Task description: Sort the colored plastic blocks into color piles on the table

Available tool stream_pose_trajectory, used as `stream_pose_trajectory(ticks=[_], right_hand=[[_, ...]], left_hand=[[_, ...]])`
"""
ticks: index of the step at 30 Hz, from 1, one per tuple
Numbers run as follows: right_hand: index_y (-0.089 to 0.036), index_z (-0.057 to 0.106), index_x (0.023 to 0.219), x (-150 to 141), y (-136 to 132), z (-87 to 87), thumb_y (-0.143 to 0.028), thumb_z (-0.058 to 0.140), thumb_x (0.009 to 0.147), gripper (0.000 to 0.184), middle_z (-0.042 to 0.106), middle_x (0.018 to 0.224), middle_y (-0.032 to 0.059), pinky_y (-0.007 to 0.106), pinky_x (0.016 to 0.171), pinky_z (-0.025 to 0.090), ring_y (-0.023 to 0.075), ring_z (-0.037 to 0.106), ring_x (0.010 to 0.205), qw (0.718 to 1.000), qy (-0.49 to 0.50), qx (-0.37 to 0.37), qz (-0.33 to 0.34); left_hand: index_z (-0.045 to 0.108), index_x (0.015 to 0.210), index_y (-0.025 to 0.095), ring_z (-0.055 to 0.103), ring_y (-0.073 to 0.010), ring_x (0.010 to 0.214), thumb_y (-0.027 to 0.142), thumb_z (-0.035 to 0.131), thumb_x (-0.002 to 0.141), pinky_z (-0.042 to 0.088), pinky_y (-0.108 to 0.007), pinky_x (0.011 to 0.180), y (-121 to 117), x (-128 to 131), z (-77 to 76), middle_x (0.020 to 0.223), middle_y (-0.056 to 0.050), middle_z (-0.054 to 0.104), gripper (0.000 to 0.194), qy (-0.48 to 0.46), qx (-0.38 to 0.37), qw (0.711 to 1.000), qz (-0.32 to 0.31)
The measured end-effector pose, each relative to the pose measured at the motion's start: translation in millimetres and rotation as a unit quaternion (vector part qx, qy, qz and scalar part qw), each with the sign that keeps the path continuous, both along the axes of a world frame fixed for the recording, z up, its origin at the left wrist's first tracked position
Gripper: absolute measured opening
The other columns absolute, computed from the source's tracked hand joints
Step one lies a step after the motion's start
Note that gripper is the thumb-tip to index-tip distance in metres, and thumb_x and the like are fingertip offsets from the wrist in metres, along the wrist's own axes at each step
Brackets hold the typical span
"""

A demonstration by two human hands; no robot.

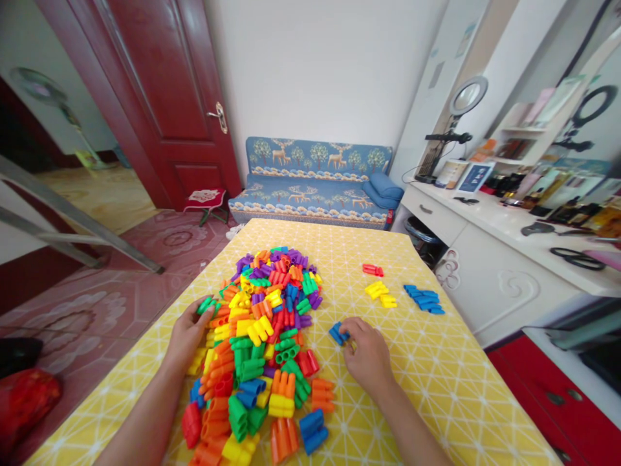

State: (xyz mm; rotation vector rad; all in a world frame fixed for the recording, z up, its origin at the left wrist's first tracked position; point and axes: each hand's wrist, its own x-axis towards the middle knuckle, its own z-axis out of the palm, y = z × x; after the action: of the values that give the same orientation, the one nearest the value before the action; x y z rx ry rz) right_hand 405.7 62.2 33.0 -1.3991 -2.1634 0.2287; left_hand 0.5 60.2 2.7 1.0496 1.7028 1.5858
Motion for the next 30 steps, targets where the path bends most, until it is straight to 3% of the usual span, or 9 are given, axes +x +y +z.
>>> stream_pose_trajectory(ticks=[4,10,13,18,21,24,30], right_hand=[[-0.023,0.059,0.107,-6.2,2.5,3.9,-0.026,0.058,0.078,0.029,0.063,0.109,0.006,0.036,0.08,0.049,0.0227,0.062,0.092,0.998,-0.005,-0.013,-0.059],[-0.025,0.063,0.11,-6.4,7.5,-6.4,-0.03,0.058,0.082,0.03,0.065,0.107,0.0056,0.038,0.085,0.048,0.0243,0.06,0.099,0.999,-0.012,-0.035,-0.032],[-0.023,0.063,0.109,24.2,10.5,-14.2,-0.034,0.056,0.082,0.029,0.066,0.107,0.0066,0.038,0.083,0.049,0.0251,0.061,0.097,0.996,-0.019,-0.02,-0.086],[-0.019,0.064,0.105,117.4,20.4,-29.5,-0.045,0.053,0.08,0.038,0.066,0.102,0.0096,0.037,0.068,0.051,0.0235,0.062,0.078,0.972,-0.01,0.022,-0.232],[-0.018,0.067,0.103,158.2,27.2,-34.2,-0.043,0.049,0.08,0.038,0.063,0.107,0.0117,0.039,0.071,0.051,0.0247,0.062,0.08,0.965,0.002,0.078,-0.25],[-0.017,0.071,0.102,172.4,35.2,-37.0,-0.04,0.048,0.079,0.04,0.062,0.103,0.0137,0.041,0.072,0.05,0.0254,0.061,0.077,0.958,0.022,0.116,-0.261],[-0.01,0.069,0.098,169.9,47.5,-39.6,-0.041,0.05,0.075,0.043,0.058,0.085,0.0129,0.042,0.069,0.049,0.0207,0.057,0.061,0.929,0.103,0.158,-0.318]], left_hand=[[0.061,0.116,0.017,0.064,-0.0228,0.092,0.055,0.068,0.069,0.05,-0.034,0.085,0.2,-1.2,-2.1,0.104,-0.006,0.069,0.06,0.006,-0.003,1.0,0.009],[0.06,0.118,0.019,0.065,-0.0211,0.089,0.054,0.068,0.07,0.051,-0.032,0.082,-0.3,-1.2,-2.8,0.104,-0.005,0.07,0.06,-0.009,0.0,1.0,-0.007],[0.061,0.119,0.02,0.064,-0.021,0.088,0.054,0.069,0.07,0.051,-0.032,0.081,-0.1,-2.0,-2.7,0.104,-0.005,0.069,0.06,0.002,-0.004,1.0,-0.004],[0.06,0.12,0.02,0.063,-0.0217,0.092,0.054,0.068,0.07,0.049,-0.032,0.084,-0.4,-1.0,-1.8,0.105,-0.005,0.068,0.061,-0.001,-0.005,1.0,-0.007],[0.06,0.119,0.019,0.063,-0.0217,0.091,0.054,0.068,0.07,0.049,-0.033,0.085,-0.3,-0.1,-1.5,0.105,-0.006,0.068,0.06,-0.005,-0.007,1.0,-0.003],[0.059,0.121,0.019,0.063,-0.0218,0.09,0.054,0.068,0.071,0.049,-0.034,0.084,0.1,-0.5,-1.9,0.104,-0.006,0.068,0.062,-0.005,-0.013,1.0,-0.003],[0.059,0.122,0.019,0.062,-0.0214,0.091,0.054,0.067,0.071,0.049,-0.034,0.086,-0.1,-1.9,-2.9,0.106,-0.006,0.067,0.062,0.007,-0.008,1.0,-0.004]])
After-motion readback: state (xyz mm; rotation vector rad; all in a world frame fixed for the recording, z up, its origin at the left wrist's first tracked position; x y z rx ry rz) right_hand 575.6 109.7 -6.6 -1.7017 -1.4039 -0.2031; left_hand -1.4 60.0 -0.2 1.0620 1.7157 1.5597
